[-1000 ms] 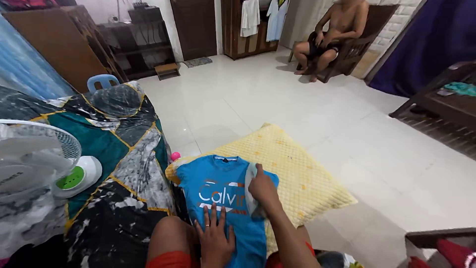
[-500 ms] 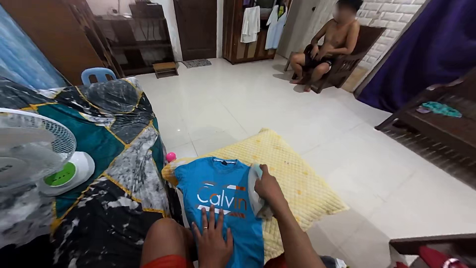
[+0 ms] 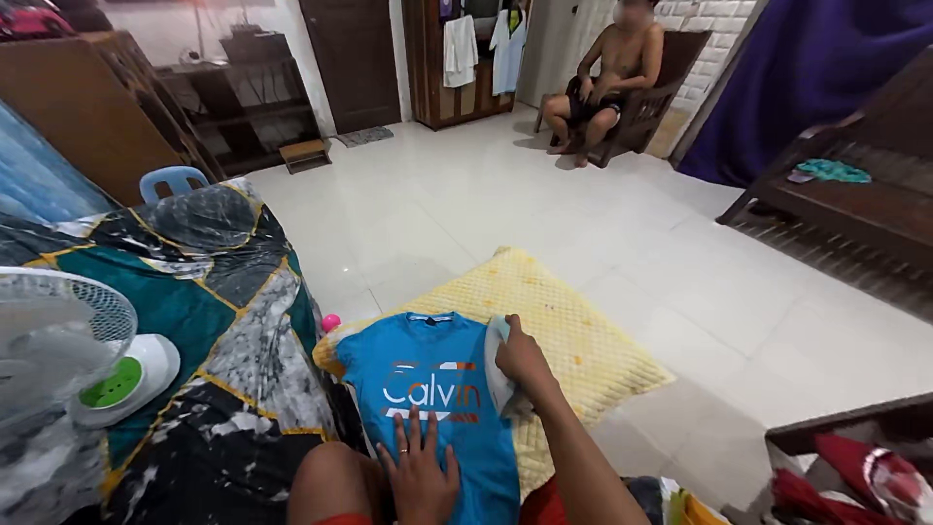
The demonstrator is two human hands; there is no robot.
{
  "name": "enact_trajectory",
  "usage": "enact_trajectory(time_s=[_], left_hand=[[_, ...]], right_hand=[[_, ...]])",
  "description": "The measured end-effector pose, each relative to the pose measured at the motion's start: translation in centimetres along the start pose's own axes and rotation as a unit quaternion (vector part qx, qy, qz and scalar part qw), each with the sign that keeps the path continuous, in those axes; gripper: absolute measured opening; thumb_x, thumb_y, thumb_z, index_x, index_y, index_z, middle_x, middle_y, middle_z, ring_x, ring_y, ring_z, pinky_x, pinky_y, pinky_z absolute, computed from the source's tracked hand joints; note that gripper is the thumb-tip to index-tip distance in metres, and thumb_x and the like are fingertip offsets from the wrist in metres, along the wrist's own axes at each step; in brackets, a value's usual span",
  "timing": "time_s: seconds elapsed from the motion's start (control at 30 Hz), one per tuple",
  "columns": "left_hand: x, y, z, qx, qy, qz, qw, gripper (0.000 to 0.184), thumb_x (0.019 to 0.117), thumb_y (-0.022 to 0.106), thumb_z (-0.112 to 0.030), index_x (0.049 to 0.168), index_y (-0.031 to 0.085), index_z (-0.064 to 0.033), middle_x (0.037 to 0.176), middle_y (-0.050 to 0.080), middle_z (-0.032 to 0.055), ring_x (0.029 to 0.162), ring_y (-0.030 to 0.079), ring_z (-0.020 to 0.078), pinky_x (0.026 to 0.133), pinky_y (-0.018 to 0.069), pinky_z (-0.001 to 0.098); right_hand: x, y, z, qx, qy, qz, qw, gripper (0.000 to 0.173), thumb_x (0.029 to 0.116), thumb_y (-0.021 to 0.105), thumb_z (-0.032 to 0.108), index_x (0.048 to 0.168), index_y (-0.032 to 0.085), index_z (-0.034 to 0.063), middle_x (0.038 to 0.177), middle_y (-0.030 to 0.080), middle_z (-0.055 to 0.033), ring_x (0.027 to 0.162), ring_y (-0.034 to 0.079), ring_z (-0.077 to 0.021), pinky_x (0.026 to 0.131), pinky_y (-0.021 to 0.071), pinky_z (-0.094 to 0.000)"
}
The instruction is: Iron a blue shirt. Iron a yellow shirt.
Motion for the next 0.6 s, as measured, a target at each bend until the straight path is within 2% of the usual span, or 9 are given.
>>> enact_trajectory(time_s=[0.1, 0.17, 0.23, 0.3, 0.37, 0.43, 0.5, 0.6], left_hand=[[0.3, -0.4, -0.3, 0.005, -0.015, 0.018, 1.000, 0.063, 0.0955, 0.047, -0.052, 0.153, 0.052, -0.0251, 0.167, 0.033, 0.0108, 0.155, 0.021, 0.0452, 0.114, 0.0119, 0.0793], [0.6, -0.7, -1.4, -0.001, -0.021, 0.036, 0.999, 0.064, 0.0950, 0.051, -0.049, 0.152, 0.053, -0.0212, 0.166, 0.033, 0.0168, 0.153, 0.021, 0.0496, 0.114, 0.0085, 0.0800], [1.1, -1.1, -3.6, -0.033, 0.008, 0.027, 0.999, 0.057, 0.0929, 0.058, -0.047, 0.143, 0.062, -0.0205, 0.160, 0.041, 0.0198, 0.150, 0.028, 0.0512, 0.114, 0.0093, 0.0811], [1.5, -1.0, -6.7, -0.071, 0.067, 0.033, 0.995, 0.048, 0.0912, 0.063, -0.045, 0.133, 0.069, -0.0225, 0.159, 0.045, 0.0146, 0.151, 0.030, 0.0459, 0.115, 0.0125, 0.0789], [2.5, -0.8, -9.9, -0.085, 0.130, 0.066, 0.986, 0.047, 0.0897, 0.066, -0.044, 0.130, 0.071, -0.0215, 0.159, 0.045, 0.0117, 0.152, 0.029, 0.0408, 0.118, 0.0192, 0.0737], [4.1, -0.4, -12.6, -0.057, 0.162, 0.123, 0.978, 0.048, 0.0882, 0.068, -0.040, 0.132, 0.069, -0.0199, 0.158, 0.046, 0.0091, 0.150, 0.035, 0.0361, 0.117, 0.0293, 0.0659], [6.3, -0.1, -14.1, -0.016, 0.162, 0.175, 0.971, 0.045, 0.0898, 0.067, -0.033, 0.132, 0.067, -0.0166, 0.150, 0.053, 0.0086, 0.141, 0.047, 0.0331, 0.109, 0.0404, 0.0622], [9.3, -0.4, -15.5, -0.010, 0.140, 0.204, 0.969, 0.048, 0.0895, 0.066, -0.019, 0.137, 0.061, -0.0149, 0.139, 0.059, 0.0125, 0.131, 0.054, 0.0375, 0.096, 0.0496, 0.0605]], right_hand=[[-2.6, 0.3, -0.8, -0.009, 0.010, 0.008, 1.000, 0.084, 0.0868, 0.067, 0.014, 0.160, 0.027, 0.0211, 0.113, 0.070, -0.0217, 0.102, 0.071, -0.0411, 0.084, 0.0575, -0.0617], [-4.3, 0.3, -2.0, -0.005, 0.022, 0.005, 1.000, 0.081, 0.0892, 0.065, 0.016, 0.160, 0.027, 0.0225, 0.112, 0.071, -0.0208, 0.100, 0.072, -0.0404, 0.083, 0.0583, -0.0607], [-3.8, -0.3, -2.4, -0.002, 0.028, -0.001, 1.000, 0.079, 0.0903, 0.065, 0.017, 0.160, 0.028, 0.0229, 0.112, 0.071, -0.0205, 0.100, 0.072, -0.0400, 0.083, 0.0581, -0.0605], [-1.9, -1.1, -2.2, 0.005, 0.016, -0.004, 1.000, 0.079, 0.0893, 0.066, 0.017, 0.159, 0.029, 0.0214, 0.113, 0.071, -0.0216, 0.101, 0.071, -0.0407, 0.083, 0.0575, -0.0620], [0.8, -1.9, -2.0, 0.017, -0.008, -0.002, 1.000, 0.081, 0.0878, 0.067, 0.016, 0.159, 0.029, 0.0201, 0.114, 0.070, -0.0222, 0.102, 0.071, -0.0411, 0.084, 0.0573, -0.0620], [2.6, -2.6, -2.8, 0.053, -0.033, 0.002, 0.998, 0.076, 0.0925, 0.066, 0.018, 0.159, 0.030, 0.0191, 0.119, 0.069, -0.0230, 0.106, 0.070, -0.0407, 0.089, 0.0564, -0.0609], [2.6, -3.4, -4.7, 0.123, -0.045, -0.017, 0.991, 0.070, 0.0963, 0.065, 0.020, 0.159, 0.033, 0.0184, 0.122, 0.068, -0.0241, 0.107, 0.070, -0.0401, 0.092, 0.0558, -0.0606], [0.6, -4.2, -8.8, 0.210, -0.056, -0.066, 0.974, 0.067, 0.0969, 0.066, 0.019, 0.157, 0.036, 0.0190, 0.113, 0.070, -0.0231, 0.092, 0.073, -0.0363, 0.082, 0.0600, -0.0583]])
Point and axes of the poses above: each hand's wrist, its own x-axis towards the middle knuckle, its own y-axis out of the palm, z = x × y, the point moved 5 cm from there along x, towards the middle knuckle
